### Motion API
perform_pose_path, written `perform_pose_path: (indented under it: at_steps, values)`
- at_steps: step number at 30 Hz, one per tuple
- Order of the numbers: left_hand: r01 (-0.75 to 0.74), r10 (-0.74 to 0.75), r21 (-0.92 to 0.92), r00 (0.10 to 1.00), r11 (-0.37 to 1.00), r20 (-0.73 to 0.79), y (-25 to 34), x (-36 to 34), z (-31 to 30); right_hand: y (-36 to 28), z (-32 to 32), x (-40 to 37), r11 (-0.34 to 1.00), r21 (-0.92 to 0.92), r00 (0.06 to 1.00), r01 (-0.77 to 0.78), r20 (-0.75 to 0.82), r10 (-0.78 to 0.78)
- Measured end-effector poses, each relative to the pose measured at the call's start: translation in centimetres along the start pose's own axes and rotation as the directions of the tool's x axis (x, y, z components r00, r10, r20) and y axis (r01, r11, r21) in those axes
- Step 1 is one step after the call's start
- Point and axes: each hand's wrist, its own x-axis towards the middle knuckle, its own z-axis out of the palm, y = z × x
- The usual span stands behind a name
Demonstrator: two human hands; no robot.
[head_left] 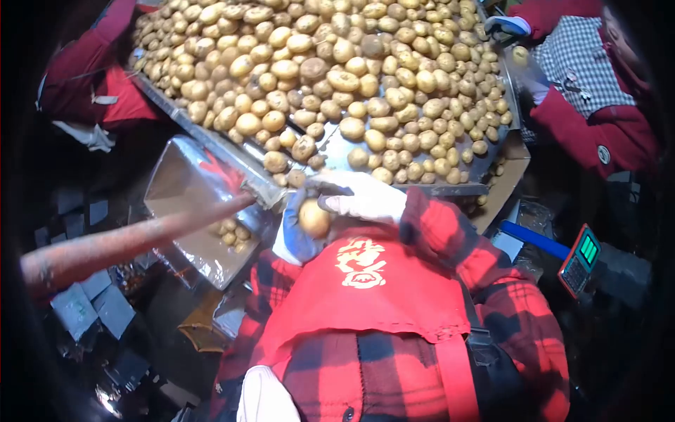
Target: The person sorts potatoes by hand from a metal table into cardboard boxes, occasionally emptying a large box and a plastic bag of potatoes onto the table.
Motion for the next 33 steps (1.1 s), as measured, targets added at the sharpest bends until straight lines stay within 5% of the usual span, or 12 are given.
perform_pose_path:
  at_steps: [3,6,8,13,16,18,20,24,27,29,30,33]
  values:
    - [-0.073,0.021,-0.104,0.901,0.992,-0.433,-0.2,0.3,0.7,2.9,-7.8,1.4,0.946,-0.296,0.854,-0.13,-0.519,-0.045]
    - [-0.014,-0.078,-0.251,0.932,0.968,-0.354,0.5,0.7,-1.6,8.5,-19.7,1.3,0.179,-0.701,0.655,-0.69,-0.71,-0.258]
    - [0.0,-0.075,-0.223,0.941,0.975,-0.33,0.6,1.6,-1.8,13.5,-23.2,1.0,0.58,-0.414,0.553,-0.702,-0.83,0.076]
    - [0.159,-0.159,-0.013,0.987,0.987,0.02,1.1,5.9,0.8,14.1,-18.0,-2.1,0.831,-0.188,0.164,-0.523,-0.979,-0.119]
    - [0.232,-0.213,-0.036,0.937,0.972,0.277,1.4,9.9,1.3,8.2,-12.1,-3.7,0.984,0.032,0.765,-0.177,-0.625,0.158]
    - [0.154,-0.15,-0.006,0.971,0.988,0.185,1.4,11.6,3.0,6.3,-11.6,-3.4,0.917,-0.342,0.806,-0.203,-0.59,-0.041]
    - [0.142,-0.151,0.058,0.97,0.988,0.19,1.3,12.0,2.7,10.9,-16.6,-1.1,0.8,-0.503,0.51,-0.327,-0.807,-0.299]
    - [0.176,-0.196,0.11,0.96,0.978,0.202,1.8,11.0,4.9,12.9,-19.7,3.5,0.672,-0.387,0.583,-0.632,-0.808,0.083]
    - [0.128,-0.137,0.054,0.964,0.99,0.227,1.7,10.5,3.2,12.7,-17.2,1.4,0.952,0.148,0.527,-0.266,-0.805,0.273]
    - [-0.5,0.171,0.758,0.863,0.42,0.475,2.8,9.2,4.0,11.0,-15.1,2.8,0.878,-0.385,0.627,-0.284,-0.768,-0.134]
    - [-0.08,0.06,0.252,0.994,0.964,0.087,3.2,9.3,2.9,9.0,-14.2,3.6,0.801,-0.579,0.728,-0.155,-0.615,-0.303]
    - [-0.055,0.063,-0.04,0.972,0.998,0.228,4.3,8.3,1.4,6.6,-11.1,10.3,0.718,-0.636,0.874,-0.284,-0.48,-0.079]
